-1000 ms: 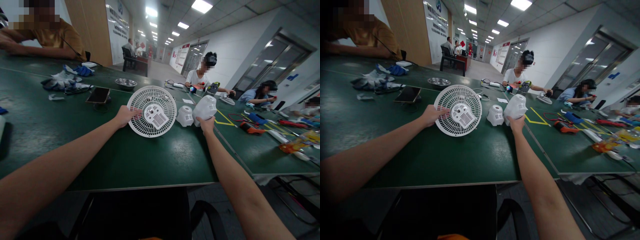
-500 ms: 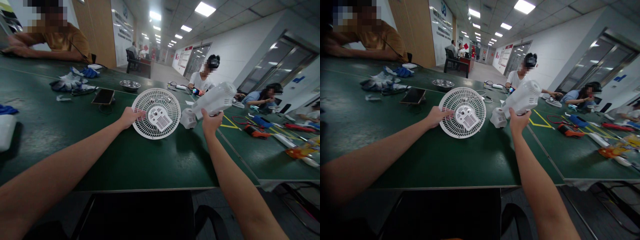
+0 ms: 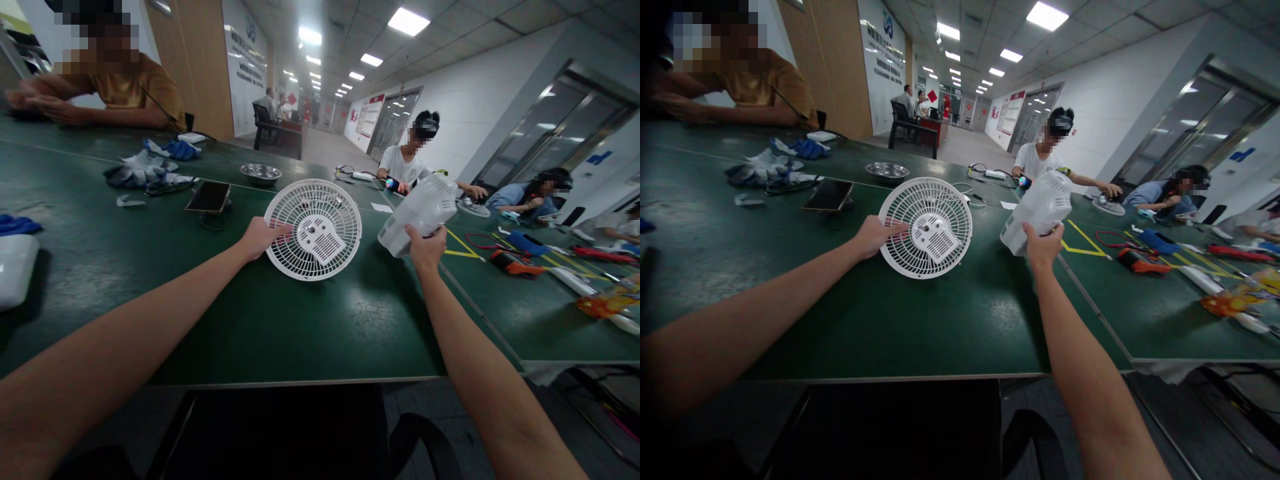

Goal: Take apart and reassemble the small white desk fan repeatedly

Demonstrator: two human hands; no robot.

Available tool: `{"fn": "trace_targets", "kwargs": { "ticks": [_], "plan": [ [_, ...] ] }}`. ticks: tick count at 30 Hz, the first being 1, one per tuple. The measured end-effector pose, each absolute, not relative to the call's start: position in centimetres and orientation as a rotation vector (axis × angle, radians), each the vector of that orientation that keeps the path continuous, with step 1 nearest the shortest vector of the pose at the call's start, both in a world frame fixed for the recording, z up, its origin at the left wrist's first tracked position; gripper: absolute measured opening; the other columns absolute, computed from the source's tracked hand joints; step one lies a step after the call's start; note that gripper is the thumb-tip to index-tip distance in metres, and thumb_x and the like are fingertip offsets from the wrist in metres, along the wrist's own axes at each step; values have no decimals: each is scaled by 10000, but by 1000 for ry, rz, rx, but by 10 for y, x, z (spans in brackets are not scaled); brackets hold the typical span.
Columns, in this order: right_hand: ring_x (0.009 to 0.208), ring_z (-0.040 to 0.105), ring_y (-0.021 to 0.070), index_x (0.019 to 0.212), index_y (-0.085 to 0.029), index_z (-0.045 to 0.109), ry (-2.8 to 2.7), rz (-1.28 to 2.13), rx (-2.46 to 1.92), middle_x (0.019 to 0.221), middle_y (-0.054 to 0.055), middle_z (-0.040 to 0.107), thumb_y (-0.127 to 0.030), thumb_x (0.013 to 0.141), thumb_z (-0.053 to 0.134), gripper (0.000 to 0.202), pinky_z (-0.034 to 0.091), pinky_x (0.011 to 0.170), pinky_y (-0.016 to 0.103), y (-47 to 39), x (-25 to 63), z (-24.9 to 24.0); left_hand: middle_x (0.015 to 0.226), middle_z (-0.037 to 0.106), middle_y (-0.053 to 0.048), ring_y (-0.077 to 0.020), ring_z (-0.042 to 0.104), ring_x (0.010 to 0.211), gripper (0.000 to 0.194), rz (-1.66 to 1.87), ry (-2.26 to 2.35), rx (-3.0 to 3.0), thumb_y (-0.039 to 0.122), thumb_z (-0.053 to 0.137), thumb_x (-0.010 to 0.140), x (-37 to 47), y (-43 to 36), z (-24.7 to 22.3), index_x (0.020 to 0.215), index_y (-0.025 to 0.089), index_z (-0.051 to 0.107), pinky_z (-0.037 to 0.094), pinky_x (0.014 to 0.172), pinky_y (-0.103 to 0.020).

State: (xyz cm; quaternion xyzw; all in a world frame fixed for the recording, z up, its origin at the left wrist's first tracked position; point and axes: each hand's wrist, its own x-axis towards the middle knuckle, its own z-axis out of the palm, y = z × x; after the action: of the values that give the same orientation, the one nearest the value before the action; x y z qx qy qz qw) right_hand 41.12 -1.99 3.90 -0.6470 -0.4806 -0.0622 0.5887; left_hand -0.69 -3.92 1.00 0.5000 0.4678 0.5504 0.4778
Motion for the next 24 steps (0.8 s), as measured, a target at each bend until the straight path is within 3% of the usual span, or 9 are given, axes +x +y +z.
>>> {"fn": "trace_targets", "kwargs": {
  "ticks": [7, 18, 24],
  "plan": [
    [862, 629, 247, 1075, -187, 516, -1056, -62, -1504, 979, 66, 659, -460, 562, 789, 642, 490, 816, 398, -5, 448, 23, 890, 745, -130, -249, 723, 791, 206, 1332, 1162, 1208, 188, 796, 697, -6, -40, 11, 876, 112, 728, 595, 748, -412],
    [978, 615, 246, 1138, -161, 522, -1053, -53, -1281, 1085, 99, 623, -558, 693, 703, 623, 490, 888, 415, -2, 449, 23, 829, 740, -114, -215, 712, 734, 183, 1364, 1121, 1190, 178, 799, 686, -5, -39, 9, 834, 100, 725, 587, 765, -392],
    [881, 633, 222, 1255, -163, 474, -1081, -33, -1231, 1025, 71, 618, -536, 673, 729, 736, 515, 822, 399, -3, 450, 26, 855, 739, -118, -230, 714, 769, 195, 1348, 1132, 1190, 195, 798, 685, -4, -44, 13, 842, 107, 722, 580, 782, -422]
  ]
}}
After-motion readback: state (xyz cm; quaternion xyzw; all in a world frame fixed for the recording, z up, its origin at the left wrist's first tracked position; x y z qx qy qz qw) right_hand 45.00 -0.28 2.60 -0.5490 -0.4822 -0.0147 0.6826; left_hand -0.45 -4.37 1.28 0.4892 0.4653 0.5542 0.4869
